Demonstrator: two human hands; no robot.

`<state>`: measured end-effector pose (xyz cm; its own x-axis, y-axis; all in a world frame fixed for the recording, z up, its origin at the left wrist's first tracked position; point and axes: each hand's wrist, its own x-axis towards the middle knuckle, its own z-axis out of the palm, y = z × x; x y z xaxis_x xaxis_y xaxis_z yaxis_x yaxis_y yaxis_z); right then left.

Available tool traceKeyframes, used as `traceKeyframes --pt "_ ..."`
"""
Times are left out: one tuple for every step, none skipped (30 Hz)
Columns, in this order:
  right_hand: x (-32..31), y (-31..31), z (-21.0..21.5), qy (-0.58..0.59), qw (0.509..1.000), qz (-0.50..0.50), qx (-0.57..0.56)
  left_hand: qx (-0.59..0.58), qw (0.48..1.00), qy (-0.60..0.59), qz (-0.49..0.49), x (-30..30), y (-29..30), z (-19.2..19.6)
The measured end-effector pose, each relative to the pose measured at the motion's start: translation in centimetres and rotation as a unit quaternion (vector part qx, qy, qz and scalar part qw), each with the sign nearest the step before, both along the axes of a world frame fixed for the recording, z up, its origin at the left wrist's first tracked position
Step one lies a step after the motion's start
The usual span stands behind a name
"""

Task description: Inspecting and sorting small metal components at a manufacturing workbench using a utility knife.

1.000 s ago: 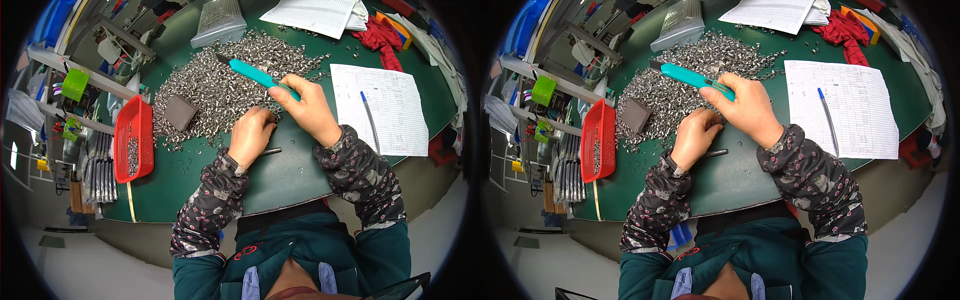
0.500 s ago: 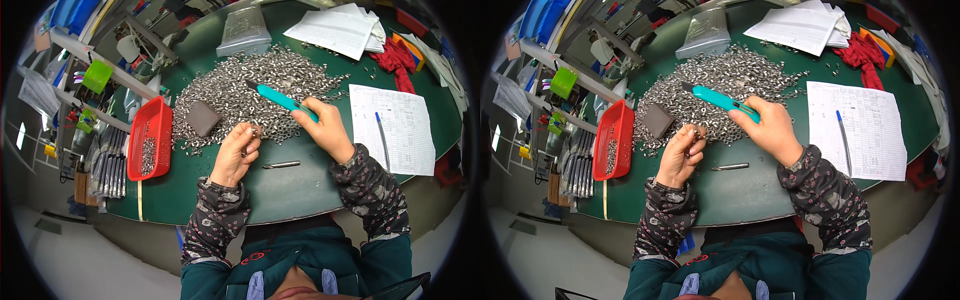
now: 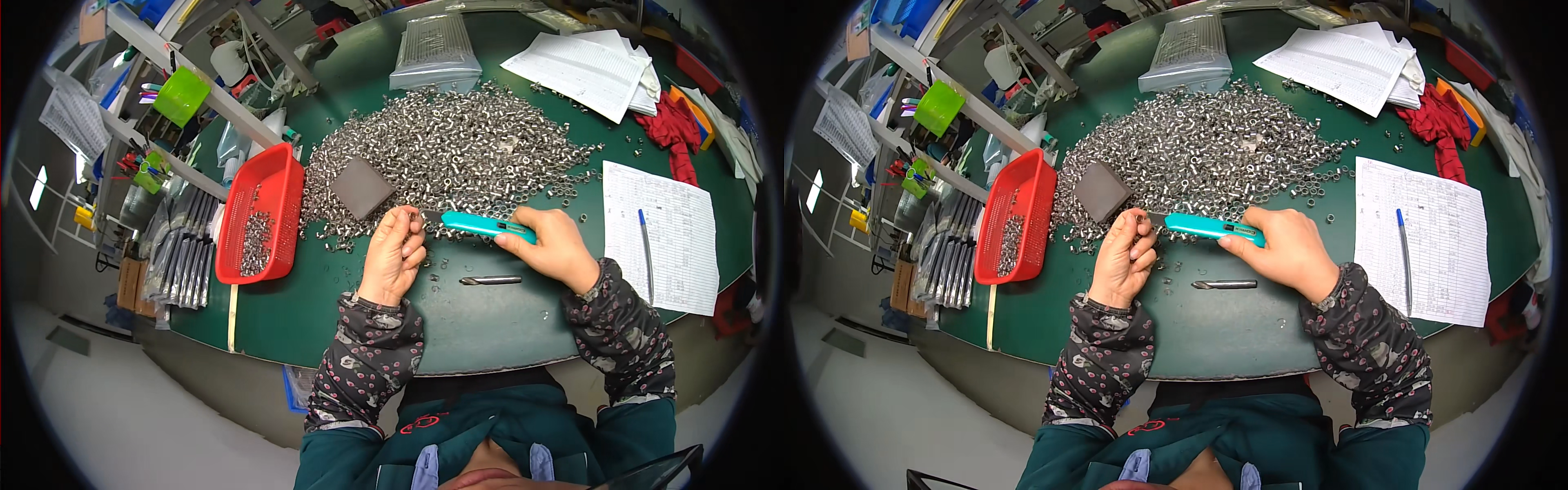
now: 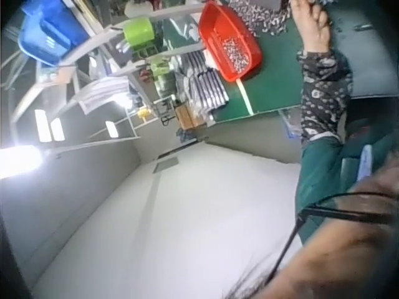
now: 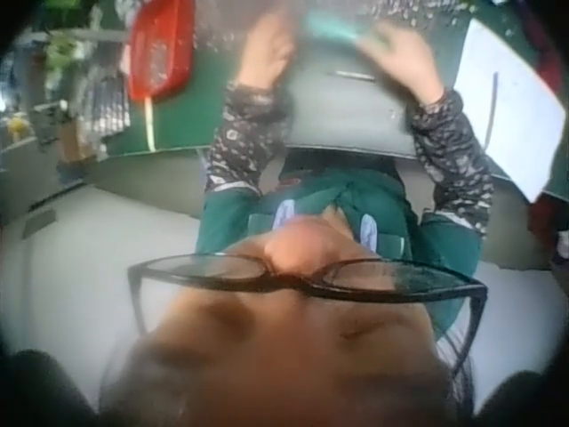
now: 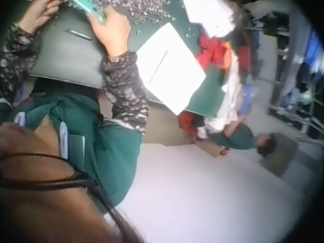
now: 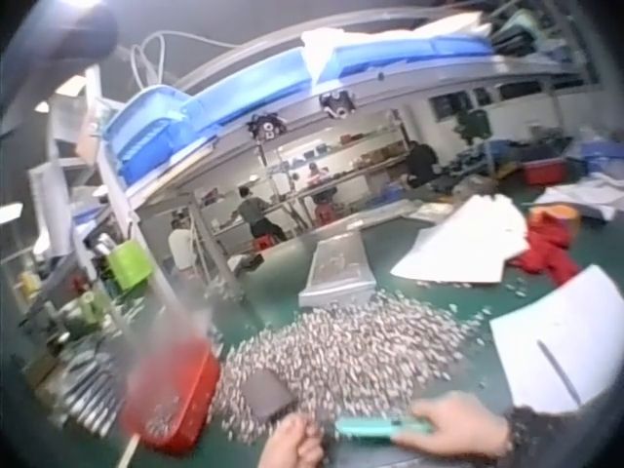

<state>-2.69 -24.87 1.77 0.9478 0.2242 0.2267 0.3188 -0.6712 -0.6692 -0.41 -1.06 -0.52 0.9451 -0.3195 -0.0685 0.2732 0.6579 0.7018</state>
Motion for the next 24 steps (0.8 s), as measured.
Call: traceKeyframes --pt "0.0 0.07 -0.08 -0.016 1.0 0.011 -0.008 0.003 1.0 0.002 0.001 0.0 -0.01 0.08" --pt "-0.01 0.12 -0.06 -0.015 1.0 0.012 -0.009 0.003 1.0 0.003 0.002 -0.02 -0.01 0.15" --pt "-0.03 0.16 0.04 0.002 1.0 0.015 -0.015 0.01 1.0 0.007 0.006 -0.03 -0.02 0.22" --pt "-0.06 0.19 0.09 0.019 0.999 0.018 -0.021 0.018 1.0 0.011 0.011 -0.06 -0.04 0.26" --pt "-0.05 0.21 0.12 0.019 0.999 0.018 -0.022 0.017 1.0 0.011 0.011 -0.08 -0.06 0.29" --pt "-0.02 0.22 0.14 0.025 0.999 0.018 -0.026 0.021 1.0 0.011 0.013 -0.1 -0.08 0.3" --pt "-0.02 0.21 0.13 0.031 0.999 0.018 -0.029 0.026 0.999 0.012 0.014 -0.13 -0.1 0.31" --pt "-0.02 0.22 0.05 0.032 0.999 0.018 -0.03 0.025 1.0 0.012 0.014 -0.15 -0.13 0.3" --pt "0.0 0.24 -0.09 0.024 0.999 0.018 -0.018 0.031 0.999 0.009 0.016 -0.17 -0.16 0.29" --pt "0.01 0.27 -0.2 0.016 1.0 0.019 -0.007 0.036 0.999 0.006 0.018 -0.2 -0.17 0.3" --pt "0.02 0.28 -0.29 0.017 1.0 0.019 -0.007 0.036 0.999 0.007 0.018 -0.23 -0.2 0.31" --pt "0.02 0.27 -0.36 0.015 1.0 0.022 -0.006 0.044 0.999 0.005 0.021 -0.26 -0.23 0.32" --pt "0.04 0.27 -0.43 0.013 1.0 0.025 -0.006 0.053 0.998 0.004 0.024 -0.25 -0.26 0.3" --pt "0.04 0.26 -0.43 0.014 1.0 0.025 -0.006 0.053 0.998 0.004 0.024 -0.26 -0.28 0.3" --pt "0.03 0.25 -0.4 0.021 0.999 0.025 -0.009 0.058 0.998 0.002 0.024 -0.26 -0.3 0.3" --pt "0.04 0.28 -0.35 0.029 0.999 0.027 -0.012 0.063 0.998 0.0 0.024 -0.27 -0.27 0.3" --pt "0.06 0.29 -0.29 0.029 0.999 0.027 -0.012 0.063 0.998 0.001 0.025 -0.25 -0.22 0.26" --pt "0.08 0.31 -0.22 0.032 0.999 0.03 -0.011 0.068 0.997 0.001 0.027 -0.21 -0.16 0.18" --pt "0.05 0.31 -0.14 0.034 0.999 0.032 -0.011 0.072 0.997 0.001 0.029 -0.22 -0.13 0.12" --pt "-0.02 0.35 -0.01 0.035 0.999 0.032 -0.011 0.072 0.997 0.001 0.03 -0.27 -0.16 0.12" --pt "-0.12 0.42 0.16 0.031 0.999 0.027 -0.015 0.079 0.996 -0.001 0.039 -0.34 -0.22 0.16" --pt "-0.18 0.44 0.2 0.027 0.999 0.022 -0.02 0.085 0.995 -0.003 0.048 -0.37 -0.3 0.16" --pt "-0.2 0.45 0.16 0.028 0.999 0.021 -0.02 0.085 0.995 -0.002 0.048 -0.37 -0.34 0.14" --pt "-0.22 0.46 0.1 0.021 0.999 0.018 -0.026 0.093 0.994 0.0 0.052 -0.36 -0.37 0.12"
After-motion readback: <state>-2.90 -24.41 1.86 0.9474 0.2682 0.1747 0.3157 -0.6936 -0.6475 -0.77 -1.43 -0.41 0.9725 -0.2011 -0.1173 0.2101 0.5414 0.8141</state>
